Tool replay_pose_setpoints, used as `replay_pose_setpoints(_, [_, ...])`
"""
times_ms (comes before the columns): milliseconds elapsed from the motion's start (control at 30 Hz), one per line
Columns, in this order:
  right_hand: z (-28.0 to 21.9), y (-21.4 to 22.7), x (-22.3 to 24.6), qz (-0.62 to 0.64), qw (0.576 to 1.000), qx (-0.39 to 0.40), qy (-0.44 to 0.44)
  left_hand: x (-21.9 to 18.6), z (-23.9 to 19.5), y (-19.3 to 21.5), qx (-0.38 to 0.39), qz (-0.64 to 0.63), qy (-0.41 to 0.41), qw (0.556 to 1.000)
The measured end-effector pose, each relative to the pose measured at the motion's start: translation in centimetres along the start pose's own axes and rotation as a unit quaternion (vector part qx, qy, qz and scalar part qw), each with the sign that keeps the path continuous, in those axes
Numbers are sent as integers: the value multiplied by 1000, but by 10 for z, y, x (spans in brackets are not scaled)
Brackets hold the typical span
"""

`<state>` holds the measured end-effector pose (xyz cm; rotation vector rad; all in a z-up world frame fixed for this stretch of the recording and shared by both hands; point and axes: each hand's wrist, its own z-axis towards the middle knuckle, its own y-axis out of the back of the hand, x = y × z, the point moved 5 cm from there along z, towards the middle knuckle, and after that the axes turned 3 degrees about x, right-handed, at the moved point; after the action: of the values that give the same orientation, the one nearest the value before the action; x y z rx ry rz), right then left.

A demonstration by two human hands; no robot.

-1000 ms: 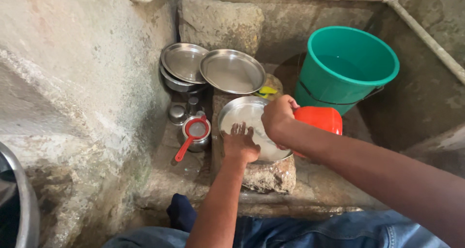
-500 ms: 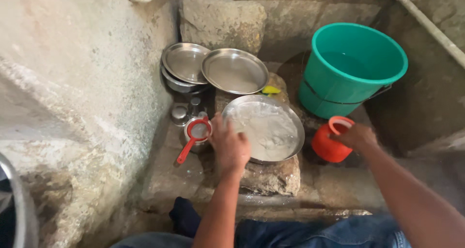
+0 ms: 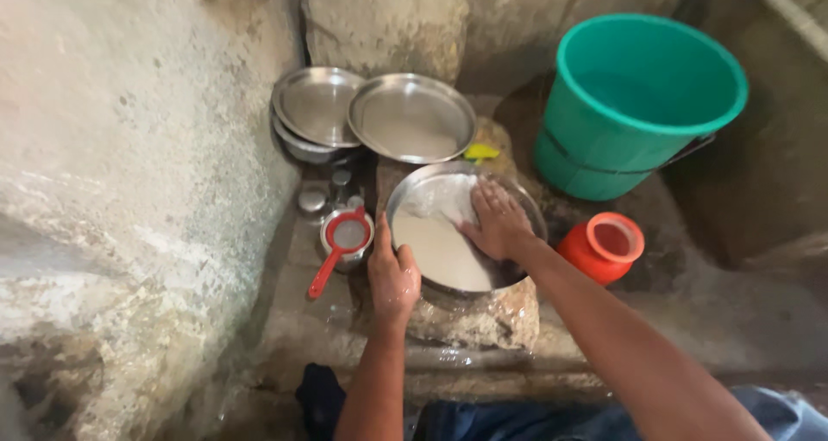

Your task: The person washes a metal plate using a yellow sponge and water from a green bucket. They scrub the plate, rinse it with water from a red cup, and repeat the process.

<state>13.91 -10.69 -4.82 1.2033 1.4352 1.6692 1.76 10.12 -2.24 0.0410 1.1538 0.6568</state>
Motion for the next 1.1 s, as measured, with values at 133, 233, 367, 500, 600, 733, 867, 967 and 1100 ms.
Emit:
replay_pose_setpoints(133, [37,-17,54,58,998,-26,30,11,7,-5,19,6,14,1000])
replay_pose_setpoints(233, [40,-30,97,12,994,-14,110,14,6,-5,12,8,-6,1000])
replay_pose_setpoints(367, [2,-15,110,134,953,3,272,19,2,-7,10,-6,13,1000])
replay_pose_setpoints(500, [-24,12,111,177,906,-4,384,16,5,-7,16,-12,24,1000])
replay_pose_setpoints(600, [-2,4,115,71,966,32,245,6,4,-5,18,13,15,1000])
replay_pose_setpoints(733, [41,0,120,82,993,30,74,-3,8,1,32,9,4,999])
replay_pose_setpoints(867, [35,-11,110,77,991,45,104,0,2,-4,39,29,27,998])
replay_pose_setpoints(967, [12,-11,102,18,967,54,249,5,7,-8,35,42,24,998])
replay_pose_setpoints(1100, [-26,-3,71,9,940,127,318,10,5,-9,22,36,29,999])
